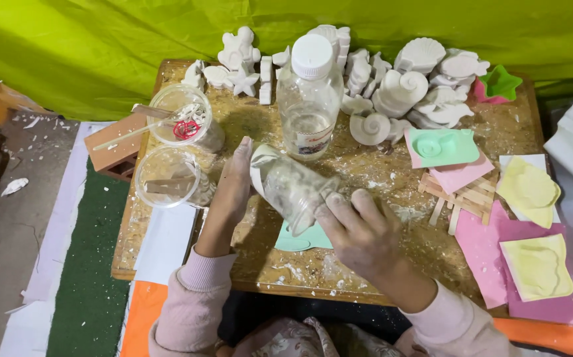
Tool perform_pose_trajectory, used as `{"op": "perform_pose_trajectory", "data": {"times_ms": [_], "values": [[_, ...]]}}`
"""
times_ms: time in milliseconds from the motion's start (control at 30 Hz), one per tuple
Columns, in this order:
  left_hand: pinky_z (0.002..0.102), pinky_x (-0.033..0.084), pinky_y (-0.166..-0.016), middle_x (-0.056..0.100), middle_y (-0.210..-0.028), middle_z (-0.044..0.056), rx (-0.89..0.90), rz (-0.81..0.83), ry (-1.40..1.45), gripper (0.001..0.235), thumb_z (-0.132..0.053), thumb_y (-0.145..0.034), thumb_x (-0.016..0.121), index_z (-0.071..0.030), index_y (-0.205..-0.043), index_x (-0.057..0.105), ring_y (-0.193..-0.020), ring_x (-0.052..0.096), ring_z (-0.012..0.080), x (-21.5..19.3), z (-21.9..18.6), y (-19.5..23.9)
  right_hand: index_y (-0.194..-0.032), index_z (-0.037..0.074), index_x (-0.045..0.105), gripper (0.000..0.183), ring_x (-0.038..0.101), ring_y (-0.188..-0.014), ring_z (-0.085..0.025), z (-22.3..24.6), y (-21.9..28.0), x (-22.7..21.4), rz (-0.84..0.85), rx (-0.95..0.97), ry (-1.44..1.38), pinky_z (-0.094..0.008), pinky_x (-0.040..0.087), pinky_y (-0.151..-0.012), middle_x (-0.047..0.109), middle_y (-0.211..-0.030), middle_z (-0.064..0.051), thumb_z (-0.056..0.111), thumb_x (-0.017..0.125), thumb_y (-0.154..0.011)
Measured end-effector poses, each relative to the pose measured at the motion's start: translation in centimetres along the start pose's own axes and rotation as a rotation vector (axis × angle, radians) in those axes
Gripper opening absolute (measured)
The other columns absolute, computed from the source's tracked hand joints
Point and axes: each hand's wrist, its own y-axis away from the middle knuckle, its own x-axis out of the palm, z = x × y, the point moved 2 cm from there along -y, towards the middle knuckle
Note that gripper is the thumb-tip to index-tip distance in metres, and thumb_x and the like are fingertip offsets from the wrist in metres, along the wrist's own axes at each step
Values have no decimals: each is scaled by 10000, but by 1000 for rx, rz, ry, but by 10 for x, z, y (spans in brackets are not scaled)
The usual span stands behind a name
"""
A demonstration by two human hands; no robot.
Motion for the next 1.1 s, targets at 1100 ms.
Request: {"op": "perform_pose_trajectory", "data": {"times_ms": [1100], "values": [[501, 513, -895, 705, -883, 194, 529, 41, -336, 410, -326, -1084, 404, -88, -1137, 733, -898, 655, 289, 15, -5, -4, -957, 70, 804, 190, 466, -762, -186, -45, 153, 13, 87, 517, -486, -254, 426, -644, 736, -837, -83, 45, 616, -960]]}}
